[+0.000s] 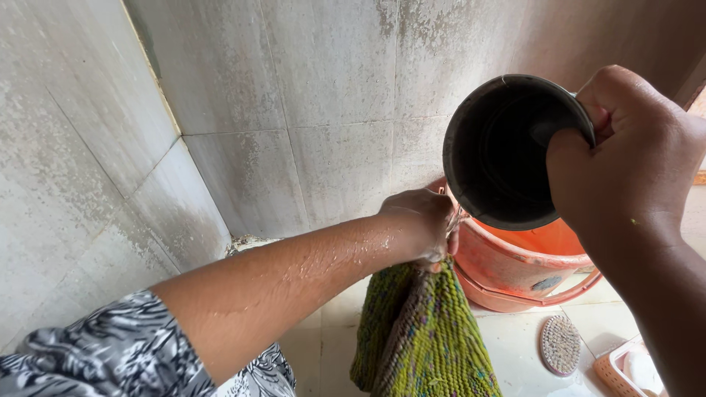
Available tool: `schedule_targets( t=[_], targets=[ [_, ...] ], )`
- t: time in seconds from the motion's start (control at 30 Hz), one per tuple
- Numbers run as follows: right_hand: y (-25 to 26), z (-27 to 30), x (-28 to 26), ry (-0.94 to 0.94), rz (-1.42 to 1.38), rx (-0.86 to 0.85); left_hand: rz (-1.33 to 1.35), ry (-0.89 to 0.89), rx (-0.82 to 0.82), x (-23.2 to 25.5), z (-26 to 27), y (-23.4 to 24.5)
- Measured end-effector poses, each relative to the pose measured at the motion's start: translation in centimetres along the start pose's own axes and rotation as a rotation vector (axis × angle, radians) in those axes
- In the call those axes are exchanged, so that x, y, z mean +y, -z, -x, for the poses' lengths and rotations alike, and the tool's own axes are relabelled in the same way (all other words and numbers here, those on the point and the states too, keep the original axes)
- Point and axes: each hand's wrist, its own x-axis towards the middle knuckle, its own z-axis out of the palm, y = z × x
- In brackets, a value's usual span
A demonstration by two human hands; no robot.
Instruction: The person washes a knitted cloth by repeatedly pouring water from a metal cup over it and wringing it out. They then rinse the cloth under a running tap and wring it again.
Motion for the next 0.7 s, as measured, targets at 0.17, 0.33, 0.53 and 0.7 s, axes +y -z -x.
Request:
schedule_targets(
  t=[0.17,0.33,0.53,0.7],
  targets=[
    [-0.2,0.0,-0.3,0.045,0.042,-0.021,0.116,-0.064,0.043,1.5,-0.6,-3.8],
    [0.6,0.2,-0.5,0.025,0.102,-0.066,-0.188,-0.136,-0.133,-1.8,-2.9,-16.4],
    [1.6,0.2,0.0,-0.06,0.08,-0.098,0.325,0.335,0.437,-3.8,1.6,-31.8],
    [1.6,0.5,0.6,-0.045,0.149,-0.109,0.478,0.406,0.455,-1.5,3.5,-26.7]
  ],
)
